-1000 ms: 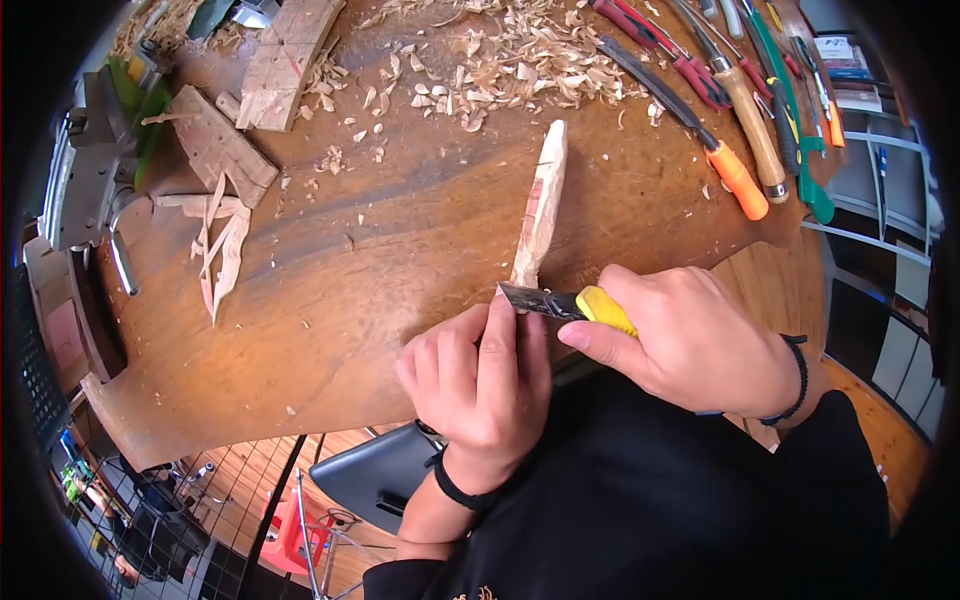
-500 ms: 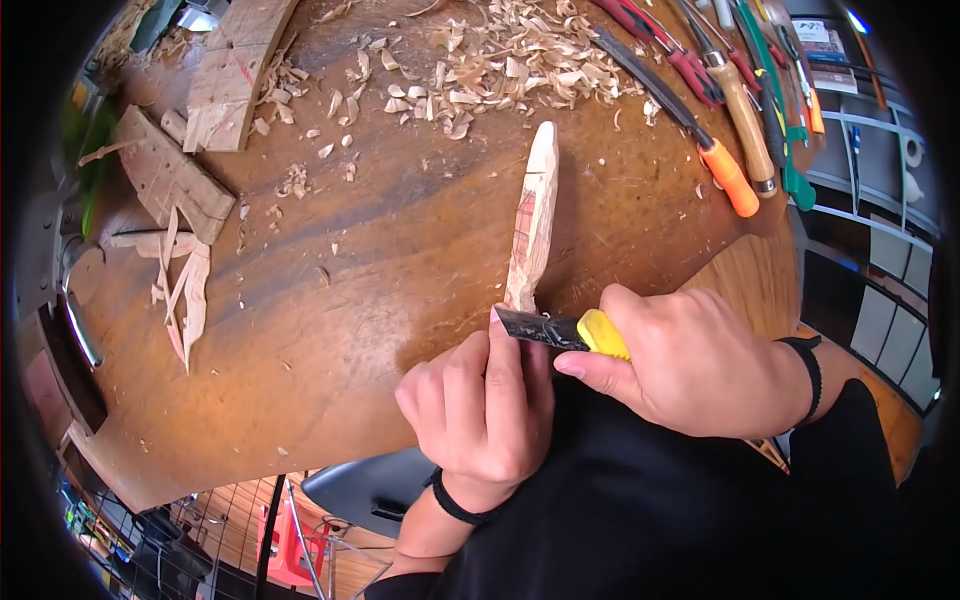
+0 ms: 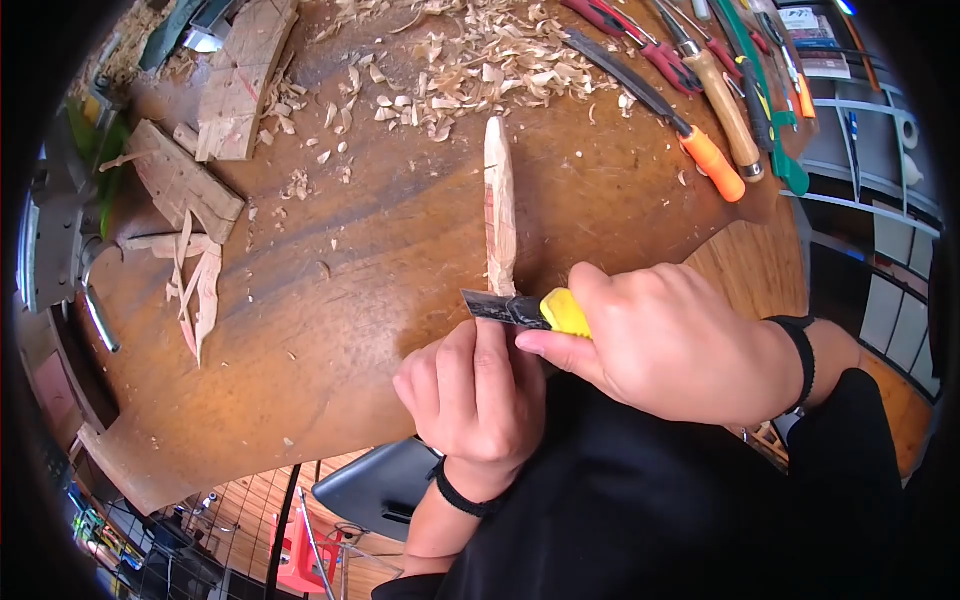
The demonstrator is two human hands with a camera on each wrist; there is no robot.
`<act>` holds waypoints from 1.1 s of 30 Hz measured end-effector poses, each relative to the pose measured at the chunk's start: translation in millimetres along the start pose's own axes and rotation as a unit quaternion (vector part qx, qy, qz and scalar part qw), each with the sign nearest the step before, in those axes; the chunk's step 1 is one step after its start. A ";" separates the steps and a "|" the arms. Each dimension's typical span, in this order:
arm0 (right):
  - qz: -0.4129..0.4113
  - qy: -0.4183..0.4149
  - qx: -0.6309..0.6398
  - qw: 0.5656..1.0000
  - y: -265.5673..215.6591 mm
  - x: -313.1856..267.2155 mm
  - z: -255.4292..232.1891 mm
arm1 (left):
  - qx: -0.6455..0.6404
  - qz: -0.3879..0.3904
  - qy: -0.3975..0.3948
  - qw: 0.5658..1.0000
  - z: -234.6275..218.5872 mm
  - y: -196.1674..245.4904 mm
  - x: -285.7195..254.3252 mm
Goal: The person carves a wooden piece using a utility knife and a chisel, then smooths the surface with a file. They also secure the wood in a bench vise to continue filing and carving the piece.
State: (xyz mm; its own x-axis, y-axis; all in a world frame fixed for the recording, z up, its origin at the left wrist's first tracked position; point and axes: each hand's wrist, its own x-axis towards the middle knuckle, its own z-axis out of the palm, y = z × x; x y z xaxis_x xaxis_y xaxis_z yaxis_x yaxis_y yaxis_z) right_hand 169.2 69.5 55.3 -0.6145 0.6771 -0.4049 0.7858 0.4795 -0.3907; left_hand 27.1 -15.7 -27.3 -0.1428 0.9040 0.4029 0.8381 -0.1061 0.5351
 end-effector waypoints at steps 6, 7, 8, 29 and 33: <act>-0.013 0.025 0.001 1.000 4.1 -6.5 0.8 | -0.010 -0.028 0.002 1.000 2.9 1.9 -1.7; -0.017 0.033 -0.005 0.999 5.3 -9.5 1.3 | -0.009 -0.028 0.001 1.000 3.3 2.2 -1.8; -0.021 0.040 -0.012 0.999 6.5 -12.0 1.3 | -0.008 -0.031 0.005 0.999 4.1 2.3 -1.6; -0.060 0.067 -0.003 0.996 11.4 6.1 6.9 | -0.004 -0.026 0.011 1.000 5.2 -0.1 -1.3; -0.040 0.017 0.036 0.998 15.9 2.4 0.7 | -0.002 -0.033 0.012 0.999 6.1 0.0 -2.2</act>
State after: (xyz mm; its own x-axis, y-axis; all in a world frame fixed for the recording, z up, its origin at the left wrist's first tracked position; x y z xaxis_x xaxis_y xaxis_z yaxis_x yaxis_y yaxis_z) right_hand 180.2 78.4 47.5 -0.6713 0.6574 -0.3423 0.7264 0.4918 -0.4800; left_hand 30.7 -15.2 -32.7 -0.2111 0.8986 0.3847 0.8240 -0.0481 0.5645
